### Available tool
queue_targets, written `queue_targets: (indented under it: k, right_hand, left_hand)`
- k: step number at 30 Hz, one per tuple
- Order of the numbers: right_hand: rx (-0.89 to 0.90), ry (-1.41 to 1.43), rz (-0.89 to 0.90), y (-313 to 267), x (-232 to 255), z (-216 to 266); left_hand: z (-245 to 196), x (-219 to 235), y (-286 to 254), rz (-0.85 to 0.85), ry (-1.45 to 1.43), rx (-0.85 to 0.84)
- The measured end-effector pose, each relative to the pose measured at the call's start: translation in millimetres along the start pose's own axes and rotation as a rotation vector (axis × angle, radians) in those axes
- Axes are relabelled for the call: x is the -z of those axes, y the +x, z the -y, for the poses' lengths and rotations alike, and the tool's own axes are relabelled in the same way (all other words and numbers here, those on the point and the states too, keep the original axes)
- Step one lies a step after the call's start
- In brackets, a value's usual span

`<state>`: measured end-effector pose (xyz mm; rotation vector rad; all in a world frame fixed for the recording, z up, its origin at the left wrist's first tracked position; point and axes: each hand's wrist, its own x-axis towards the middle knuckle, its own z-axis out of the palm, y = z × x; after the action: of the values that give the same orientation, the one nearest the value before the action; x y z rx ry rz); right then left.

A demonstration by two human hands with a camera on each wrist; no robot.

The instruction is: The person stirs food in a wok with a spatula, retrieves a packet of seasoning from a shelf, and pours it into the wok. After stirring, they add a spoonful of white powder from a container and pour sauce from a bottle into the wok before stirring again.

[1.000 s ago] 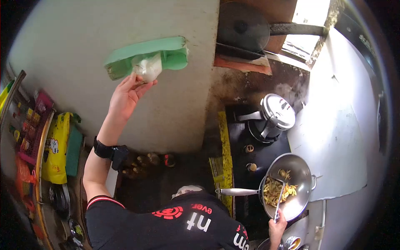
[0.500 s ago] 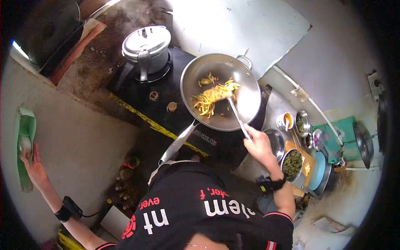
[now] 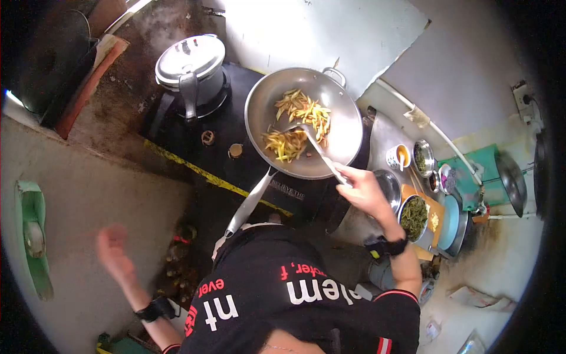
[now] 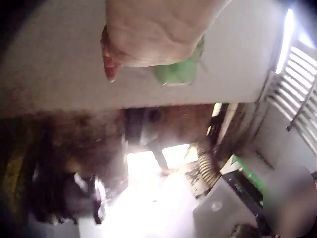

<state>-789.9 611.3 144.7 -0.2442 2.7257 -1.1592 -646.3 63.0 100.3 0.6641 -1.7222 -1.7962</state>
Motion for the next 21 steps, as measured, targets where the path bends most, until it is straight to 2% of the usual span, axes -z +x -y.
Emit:
queue_targets:
  k: [2, 3, 4, 5, 6, 8, 9, 10, 11, 12, 13, 15, 17, 18, 19, 20, 21]
  right_hand:
    - [-0.143, -0.071, 0.028, -23.6, 31.9, 29.8]
    - [-0.166, -0.084, 0.086, -31.1, 44.9, 34.5]
    - [-0.185, -0.098, 0.142, -36.7, 54.8, 37.6]
    - [-0.231, -0.027, 0.22, -39.9, 58.6, 41.6]
    - [-0.232, -0.031, 0.215, -40.4, 53.0, 40.4]
    - [-0.278, 0.245, 0.244, -34.7, 30.7, 34.3]
    - [-0.315, 0.351, 0.252, -26.4, 17.8, 40.8]
    - [-0.342, 0.474, 0.255, -17.9, 0.7, 34.5]
    - [-0.376, 0.479, 0.224, -8.9, -11.4, 40.6]
    - [-0.31, 0.521, 0.151, 0.7, -32.4, 24.6]
    - [-0.315, 0.556, 0.107, 10.4, -42.2, 28.3]
    - [-0.296, 0.587, 0.071, 31.8, -53.5, 24.2]
    - [-0.132, 0.332, -0.122, 54.5, -69.5, 8.3]
    - [0.074, 0.203, -0.213, 63.8, -73.5, 2.1]
    - [-0.081, 0.195, -0.121, 79.1, -80.1, -24.1]
    - [-0.153, -0.003, -0.175, 76.8, -76.0, 5.8]
    - [-0.051, 0.018, -0.197, 78.3, -84.7, -24.0]
  left_hand:
    - [16.1, -70.7, -26.5, 0.254, -0.089, 0.349]
    - [28.2, -101.9, -34.8, 0.407, 0.088, 0.373]
    - [28.7, -131.0, -44.2, 0.479, 0.002, 0.528]
    - [35.6, -153.0, -50.5, 0.651, -0.031, 0.539]
    - [47.8, -171.6, -53.7, 0.804, -0.023, 0.602]
    - [69.9, -204.8, -61.2, 1.013, 0.027, 0.657]
    - [48.8, -225.9, -70.2, 1.094, 0.125, 0.643]
    - [60.0, -234.8, -73.8, 1.178, -0.073, 0.791]
    - [65.2, -241.7, -75.2, 1.229, -0.09, 0.833]
    - [66.8, -246.1, -75.6, 1.279, -0.103, 0.877]
    - [71.6, -246.0, -74.6, 1.28, -0.103, 0.872]
    - [80.4, -245.7, -68.4, 1.363, -0.069, 0.996]
    - [80.9, -247.2, -76.0, 1.309, -0.021, 0.97]
    - [83.8, -248.4, -75.8, 1.255, 0.037, 0.962]
    - [66.2, -250.3, -71.1, 1.295, 0.059, 0.956]
    - [74.5, -249.8, -72.5, 1.282, 0.034, 1.009]
    - [78.3, -250.3, -74.3, 1.283, 0.066, 0.928]
